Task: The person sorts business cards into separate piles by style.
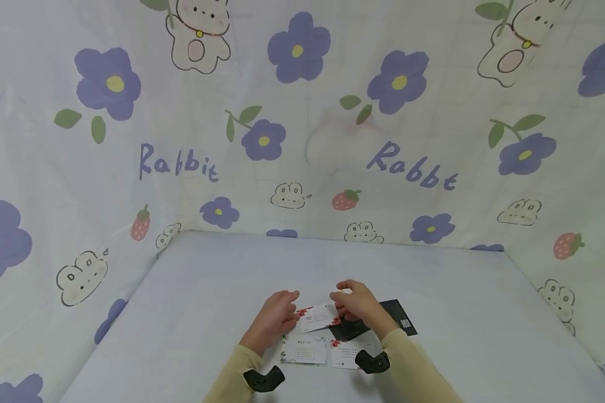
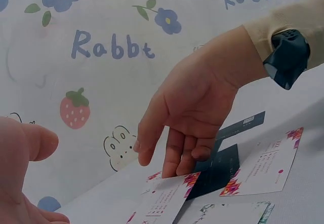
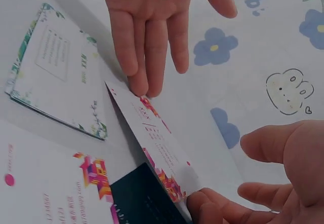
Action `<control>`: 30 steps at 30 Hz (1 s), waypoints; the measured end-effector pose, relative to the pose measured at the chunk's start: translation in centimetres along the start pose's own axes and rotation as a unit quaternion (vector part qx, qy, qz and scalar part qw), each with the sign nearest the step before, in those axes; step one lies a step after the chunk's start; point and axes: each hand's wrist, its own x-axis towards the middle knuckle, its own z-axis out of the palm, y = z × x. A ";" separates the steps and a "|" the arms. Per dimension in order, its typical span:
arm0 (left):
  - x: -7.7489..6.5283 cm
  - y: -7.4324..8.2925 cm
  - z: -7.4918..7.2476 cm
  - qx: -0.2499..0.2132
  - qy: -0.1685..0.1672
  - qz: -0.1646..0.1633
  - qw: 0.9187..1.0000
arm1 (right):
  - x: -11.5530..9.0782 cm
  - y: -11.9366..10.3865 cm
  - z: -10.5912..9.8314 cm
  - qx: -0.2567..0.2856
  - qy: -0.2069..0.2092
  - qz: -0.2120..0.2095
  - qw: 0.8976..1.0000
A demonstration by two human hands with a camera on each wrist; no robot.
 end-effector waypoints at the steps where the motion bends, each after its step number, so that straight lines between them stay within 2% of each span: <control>1: 0.0 0.0 0.0 -0.003 0.001 0.001 1.000 | -0.2 0.0 0.1 0.004 0.001 0.000 1.000; 15: -0.1 0.1 0.0 -0.017 0.018 0.009 1.000 | -1.8 -0.1 1.4 0.088 0.004 -0.005 0.996; 25: 0.1 0.1 -0.4 0.001 0.019 -0.002 1.000 | -1.0 0.5 1.9 0.091 0.012 0.003 0.996; 30: 0.2 -0.2 -0.7 0.023 0.027 0.016 0.999 | -0.9 0.8 2.0 0.083 0.011 0.003 0.997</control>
